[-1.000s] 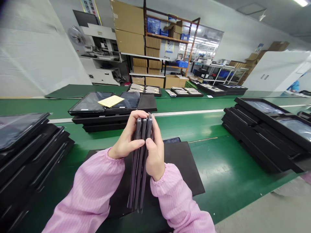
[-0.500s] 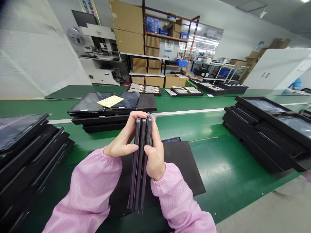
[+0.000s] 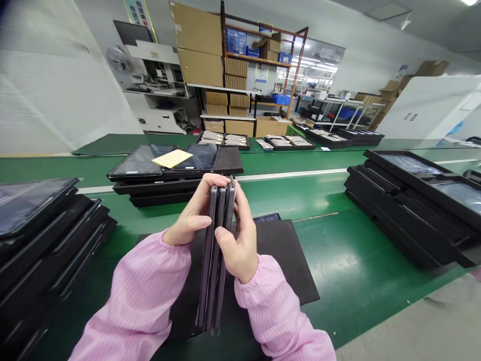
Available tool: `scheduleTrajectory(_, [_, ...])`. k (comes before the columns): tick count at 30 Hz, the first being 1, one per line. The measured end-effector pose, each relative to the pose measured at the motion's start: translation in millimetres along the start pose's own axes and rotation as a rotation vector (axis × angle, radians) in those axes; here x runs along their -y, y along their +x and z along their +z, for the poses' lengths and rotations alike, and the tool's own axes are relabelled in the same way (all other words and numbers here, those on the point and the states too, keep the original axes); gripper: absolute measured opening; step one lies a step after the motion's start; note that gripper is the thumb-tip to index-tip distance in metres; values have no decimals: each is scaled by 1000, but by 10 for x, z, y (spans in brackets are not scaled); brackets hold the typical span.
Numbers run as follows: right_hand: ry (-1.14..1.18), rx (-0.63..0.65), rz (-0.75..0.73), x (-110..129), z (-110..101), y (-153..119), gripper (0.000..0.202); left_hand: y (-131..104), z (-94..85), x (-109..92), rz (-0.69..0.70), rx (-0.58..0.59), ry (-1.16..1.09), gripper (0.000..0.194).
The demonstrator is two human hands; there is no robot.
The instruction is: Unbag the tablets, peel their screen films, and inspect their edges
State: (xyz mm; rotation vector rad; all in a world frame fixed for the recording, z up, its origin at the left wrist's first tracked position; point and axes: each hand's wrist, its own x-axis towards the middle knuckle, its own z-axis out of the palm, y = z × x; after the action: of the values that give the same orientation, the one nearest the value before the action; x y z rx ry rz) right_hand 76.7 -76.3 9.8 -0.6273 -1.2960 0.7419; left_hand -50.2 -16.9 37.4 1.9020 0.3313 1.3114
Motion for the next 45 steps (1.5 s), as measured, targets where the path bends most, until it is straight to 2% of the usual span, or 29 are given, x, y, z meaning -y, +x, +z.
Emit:
scheduleTrajectory(5, [-28, -122, 12, 121, 63, 99, 40, 27, 44, -7, 76, -51, 66, 49])
scheduleTrajectory(8, [-62, -122, 13, 178, 69, 118, 35, 31, 40, -4, 85, -61, 90, 48])
scheduleTrajectory(20, [-39, -86, -30, 134, 66, 63, 37, 31, 48, -36, 60, -71, -33, 45])
scheduleTrajectory(27, [70, -129, -35, 74, 85, 39, 33, 24, 77, -30, 38, -105, -133, 44])
scheduleTrajectory(35, [-6, -109, -69, 126, 51, 16, 33, 11, 101, -66, 62, -131, -165, 41])
scheduleTrajectory(38, [-19, -98, -76, 121, 48, 3, 34, 18, 170, -83, 58, -224, -181, 33])
scheduleTrajectory(42, [-44, -78, -84, 162, 36, -28, 34, 19, 357, -152, 47, -491, -125, 21])
scheduleTrajectory(45, [-129, 22, -46, 253, 2, -109, 49, -17, 482, -150, 46, -594, -99, 15])
